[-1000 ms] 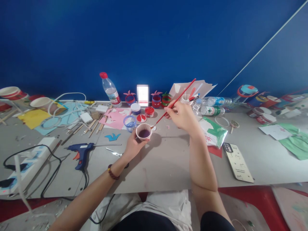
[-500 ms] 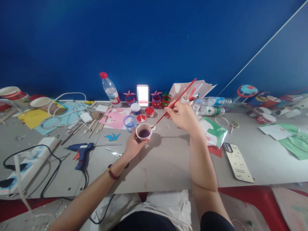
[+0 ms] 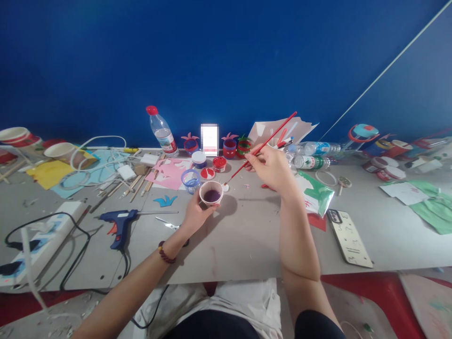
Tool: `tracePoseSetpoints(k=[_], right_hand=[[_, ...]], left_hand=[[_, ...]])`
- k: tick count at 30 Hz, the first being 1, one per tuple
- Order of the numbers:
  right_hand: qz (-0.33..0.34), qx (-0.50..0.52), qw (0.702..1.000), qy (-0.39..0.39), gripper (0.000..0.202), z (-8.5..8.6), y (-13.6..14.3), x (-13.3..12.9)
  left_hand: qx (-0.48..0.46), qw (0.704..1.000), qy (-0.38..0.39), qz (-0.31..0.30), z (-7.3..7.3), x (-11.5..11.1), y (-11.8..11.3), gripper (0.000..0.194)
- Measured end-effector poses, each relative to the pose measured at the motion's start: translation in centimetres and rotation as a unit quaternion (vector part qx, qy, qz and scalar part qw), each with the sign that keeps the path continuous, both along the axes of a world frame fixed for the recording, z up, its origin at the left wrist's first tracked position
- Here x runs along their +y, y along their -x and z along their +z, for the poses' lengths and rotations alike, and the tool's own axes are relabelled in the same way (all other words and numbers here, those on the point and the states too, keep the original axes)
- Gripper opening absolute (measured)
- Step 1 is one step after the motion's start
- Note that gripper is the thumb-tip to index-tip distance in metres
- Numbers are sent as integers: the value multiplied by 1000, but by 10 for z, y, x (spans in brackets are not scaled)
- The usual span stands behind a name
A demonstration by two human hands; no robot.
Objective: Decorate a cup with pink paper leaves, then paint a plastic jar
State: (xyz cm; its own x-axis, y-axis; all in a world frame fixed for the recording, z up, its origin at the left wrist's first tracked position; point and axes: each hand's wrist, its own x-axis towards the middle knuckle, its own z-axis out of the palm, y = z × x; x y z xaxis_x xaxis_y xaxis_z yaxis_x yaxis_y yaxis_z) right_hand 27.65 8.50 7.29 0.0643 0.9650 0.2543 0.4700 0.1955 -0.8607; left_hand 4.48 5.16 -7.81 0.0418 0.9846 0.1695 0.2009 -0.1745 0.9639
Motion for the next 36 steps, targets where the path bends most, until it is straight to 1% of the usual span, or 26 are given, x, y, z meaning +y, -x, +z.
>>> tracePoseSetpoints(k=[4, 11, 14, 19, 27, 36], right_hand=[[16, 25, 1000, -5, 27, 0, -3, 3], [103, 67, 991, 46, 27, 5, 1, 4], [119, 81, 987, 71, 25, 4, 2, 5], [119, 92, 984, 97, 24, 2, 6, 8], [101, 83, 985, 111, 22, 5, 13, 6], [85, 61, 990, 98, 19, 5, 11, 5]], left_hand=[[1, 1000, -3, -3, 0, 0, 0, 56], [-10, 1000, -15, -6, -1, 1, -2, 56], [-5, 1000, -17, -2, -2, 2, -2, 56], [-6, 1000, -15, 1, -2, 2, -3, 56], [-5, 1000, -3, -2, -4, 2, -2, 60], [-6, 1000, -5, -2, 0, 0, -1, 57]])
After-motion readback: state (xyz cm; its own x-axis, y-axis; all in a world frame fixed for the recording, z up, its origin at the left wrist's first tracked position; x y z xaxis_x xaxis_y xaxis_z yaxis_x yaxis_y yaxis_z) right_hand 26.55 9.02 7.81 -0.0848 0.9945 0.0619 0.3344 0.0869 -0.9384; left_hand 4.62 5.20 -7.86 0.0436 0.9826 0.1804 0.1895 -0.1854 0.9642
